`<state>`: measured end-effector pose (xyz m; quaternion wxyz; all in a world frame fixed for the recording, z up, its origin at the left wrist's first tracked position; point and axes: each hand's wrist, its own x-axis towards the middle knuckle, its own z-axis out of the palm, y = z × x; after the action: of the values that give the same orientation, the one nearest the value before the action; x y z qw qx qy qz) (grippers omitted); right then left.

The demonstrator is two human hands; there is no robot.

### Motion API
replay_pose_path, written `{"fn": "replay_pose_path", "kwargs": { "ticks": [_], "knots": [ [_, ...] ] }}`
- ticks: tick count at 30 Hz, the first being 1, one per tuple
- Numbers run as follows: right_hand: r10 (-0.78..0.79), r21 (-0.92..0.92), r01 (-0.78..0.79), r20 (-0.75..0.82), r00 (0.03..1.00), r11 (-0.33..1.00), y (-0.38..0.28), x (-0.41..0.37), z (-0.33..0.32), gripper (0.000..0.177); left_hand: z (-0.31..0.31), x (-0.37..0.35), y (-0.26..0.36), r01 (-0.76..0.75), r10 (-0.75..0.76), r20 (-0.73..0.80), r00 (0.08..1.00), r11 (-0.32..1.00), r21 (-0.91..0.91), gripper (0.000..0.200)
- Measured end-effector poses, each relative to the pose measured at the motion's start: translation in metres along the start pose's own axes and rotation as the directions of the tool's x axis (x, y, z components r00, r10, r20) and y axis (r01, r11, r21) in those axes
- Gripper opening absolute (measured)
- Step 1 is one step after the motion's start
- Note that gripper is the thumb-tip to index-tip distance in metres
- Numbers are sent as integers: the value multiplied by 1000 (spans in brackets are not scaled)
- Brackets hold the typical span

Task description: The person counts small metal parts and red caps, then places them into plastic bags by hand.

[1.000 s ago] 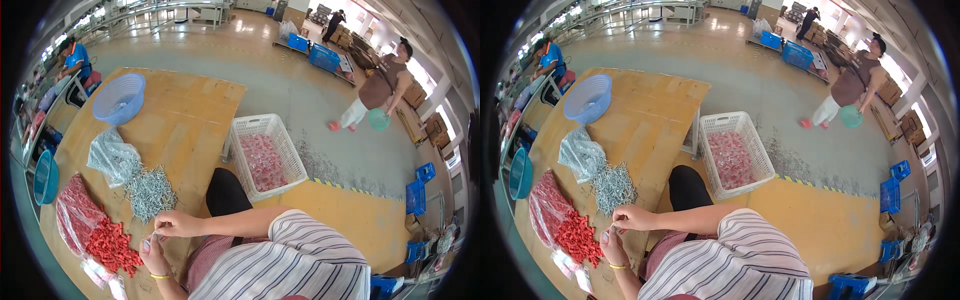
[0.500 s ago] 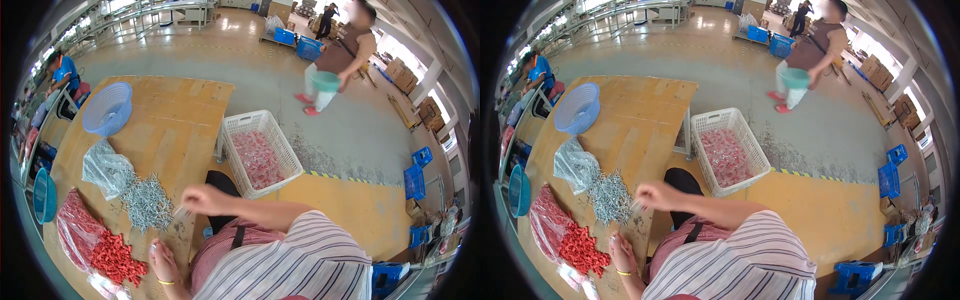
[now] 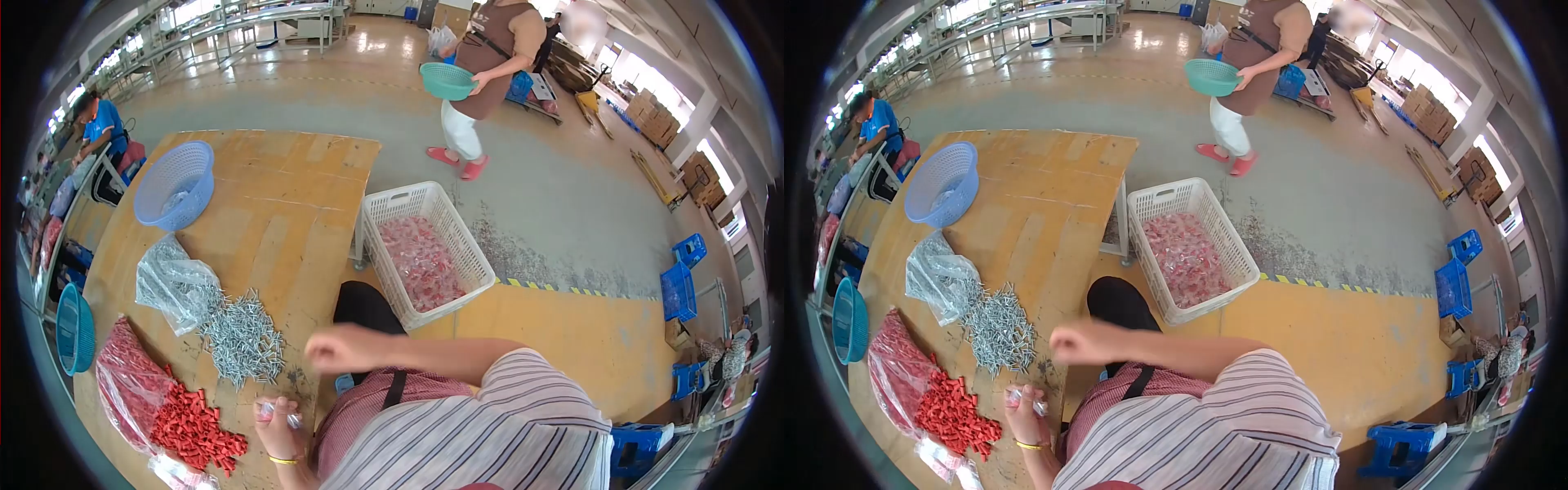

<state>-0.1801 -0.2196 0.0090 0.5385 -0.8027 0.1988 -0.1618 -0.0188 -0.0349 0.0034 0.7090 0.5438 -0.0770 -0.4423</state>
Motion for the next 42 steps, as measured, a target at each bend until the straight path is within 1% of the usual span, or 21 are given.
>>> {"fn": "replay_pose_path", "kwargs": {
  "ticks": [1,3,4,6,7,8,9,11,12,14,15,17,20,22,24,26,29,32,33,36,42],
  "knots": [
    [-17,126,-6,178,984,992,-19,2,16,27,2,-1,-1,9,-8,21,1000,999,-31,13],
    [-177,239,118,247,953,964,-14,9,58,27,2,-6,-5,28,-18,82,997,992,-121,11],
    [-196,111,174,240,951,979,-16,13,68,26,1,-6,-8,29,-14,102,995,988,-154,10],
    [-206,212,162,204,957,964,-10,18,83,21,-17,-1,-11,36,-14,167,986,991,-129,7],
    [-228,221,185,188,955,958,-9,16,85,18,-20,-2,-13,45,-26,139,990,990,-131,7],
    [-216,351,129,220,951,927,-9,16,85,17,-23,-3,-14,55,-40,113,993,990,-133,8],
    [-204,291,146,178,963,946,-11,14,82,17,-23,-5,-10,64,-55,91,994,992,-105,8],
    [-185,308,164,40,982,937,-2,18,82,15,-22,-9,-2,86,-83,48,995,995,-52,8],
    [-89,351,61,63,994,934,-1,17,78,16,-24,-7,-3,85,-82,65,995,995,-45,7],
    [-75,241,47,109,991,969,-8,14,65,16,-15,-6,2,104,-103,18,994,995,-9,6],
    [-81,208,46,164,983,977,-13,13,64,17,-14,-9,8,107,-106,-49,993,994,6,5],
    [-110,294,82,80,991,952,-17,14,65,20,-24,3,-1,83,-83,-7,997,984,157,7],
    [25,326,-57,102,995,944,-20,25,57,16,-7,-5,9,84,-81,-27,996,980,181,7],
    [70,310,-111,140,988,944,-24,29,54,12,-6,-9,13,94,-95,-2,996,989,113,11],
    [87,386,-141,155,984,912,-20,33,57,10,-4,-10,16,45,-45,3,999,997,59,15],
    [128,458,-201,187,974,866,-14,29,61,9,-4,-14,13,-63,64,-2,998,996,64,15],
    [112,459,-220,251,961,861,-13,29,66,9,-12,-8,-1,-170,174,-56,983,982,78,15],
    [65,508,-177,230,971,843,-21,30,71,10,-22,-7,-2,-204,212,-25,977,960,191,10],
    [49,534,-159,214,976,830,-22,30,71,11,-23,-8,-2,-198,209,-34,977,959,201,8],
    [56,478,-162,229,972,863,-18,31,72,12,-24,-12,-1,-190,206,-50,977,955,229,5],
    [78,443,-184,248,966,877,-14,30,73,13,-26,-12,-4,-210,222,-30,975,951,226,6]
  ]
}}
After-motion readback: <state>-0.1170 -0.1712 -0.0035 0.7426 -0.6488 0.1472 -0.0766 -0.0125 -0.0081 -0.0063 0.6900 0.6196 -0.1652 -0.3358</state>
